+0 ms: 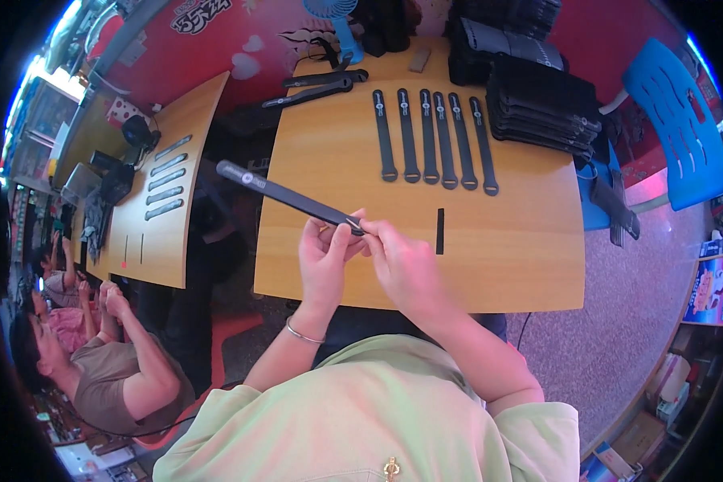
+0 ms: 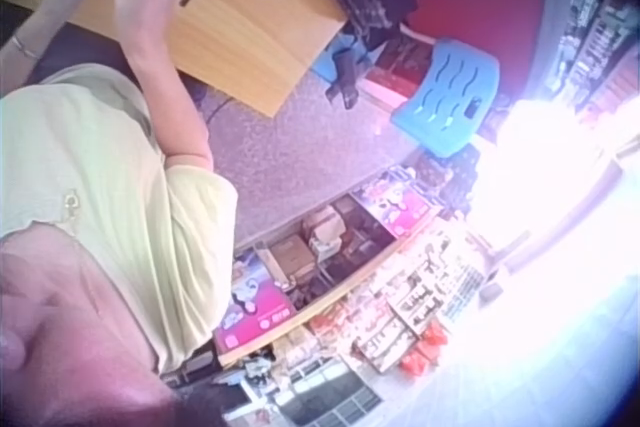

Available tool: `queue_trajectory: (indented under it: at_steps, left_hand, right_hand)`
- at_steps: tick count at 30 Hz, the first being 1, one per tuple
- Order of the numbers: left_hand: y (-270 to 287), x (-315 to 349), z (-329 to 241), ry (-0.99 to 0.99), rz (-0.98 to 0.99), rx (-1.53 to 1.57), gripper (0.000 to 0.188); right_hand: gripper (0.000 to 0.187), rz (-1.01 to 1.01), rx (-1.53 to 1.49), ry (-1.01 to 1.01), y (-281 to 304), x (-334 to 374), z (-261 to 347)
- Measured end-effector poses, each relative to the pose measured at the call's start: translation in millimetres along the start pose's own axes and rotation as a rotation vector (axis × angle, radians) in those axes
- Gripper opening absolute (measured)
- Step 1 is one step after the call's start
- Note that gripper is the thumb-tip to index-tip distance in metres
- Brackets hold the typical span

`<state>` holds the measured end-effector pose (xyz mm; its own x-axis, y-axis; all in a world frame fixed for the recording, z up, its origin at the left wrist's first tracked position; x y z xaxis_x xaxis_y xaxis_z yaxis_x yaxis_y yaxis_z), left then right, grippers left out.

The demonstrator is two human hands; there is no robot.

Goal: Assembling black textile straps by threading thin strings through pre-drilled holes and organizing them on a table.

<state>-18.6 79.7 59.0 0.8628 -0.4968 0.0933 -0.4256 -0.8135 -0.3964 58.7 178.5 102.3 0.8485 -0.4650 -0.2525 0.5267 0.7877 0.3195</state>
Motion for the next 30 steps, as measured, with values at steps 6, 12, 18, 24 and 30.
queue_trajectory:
  at_steps: [6, 12, 18, 24, 30]
  left_hand:
    - [0.2, 0.3, -1.1, -0.112, 0.101, -0.129, 0.025]
    - [3.0, -6.9, -6.9, -0.066, 0.248, -0.203, 0.026]
    - [-1.0, -7.5, -10.0, -0.067, 0.265, -0.427, 0.015]
    - [-1.6, -6.3, -12.4, -0.234, 0.249, -0.652, 0.010]
    - [-2.9, -1.7, -20.8, -0.177, 0.304, -0.561, 0.013]
  right_hand:
    - [0.012, 0.010, -0.002, -0.018, -2.4, 1.1, 0.0]
    - [0.013, 0.137, -0.039, -0.123, 1.6, -2.4, -4.8]
    - [0.012, 0.064, -0.037, -0.060, 3.1, -4.5, 1.7]
    - [0.010, 0.020, 0.050, 0.058, 4.0, -6.3, 3.8]
    - [0.015, 0.032, 0.227, 0.225, 11.1, -18.6, 23.8]
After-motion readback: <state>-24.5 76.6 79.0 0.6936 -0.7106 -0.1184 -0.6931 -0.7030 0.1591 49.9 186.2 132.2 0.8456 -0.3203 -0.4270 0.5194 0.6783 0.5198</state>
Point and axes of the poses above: each hand's wrist, its own x-axis away from the middle knuckle, its own y-axis out of the back of the hand, z = x × y, the point moved 7 cm from there along -x, towards the middle knuckle, and after that the axes turned 6 degrees about -x, right-handed, at the moved point
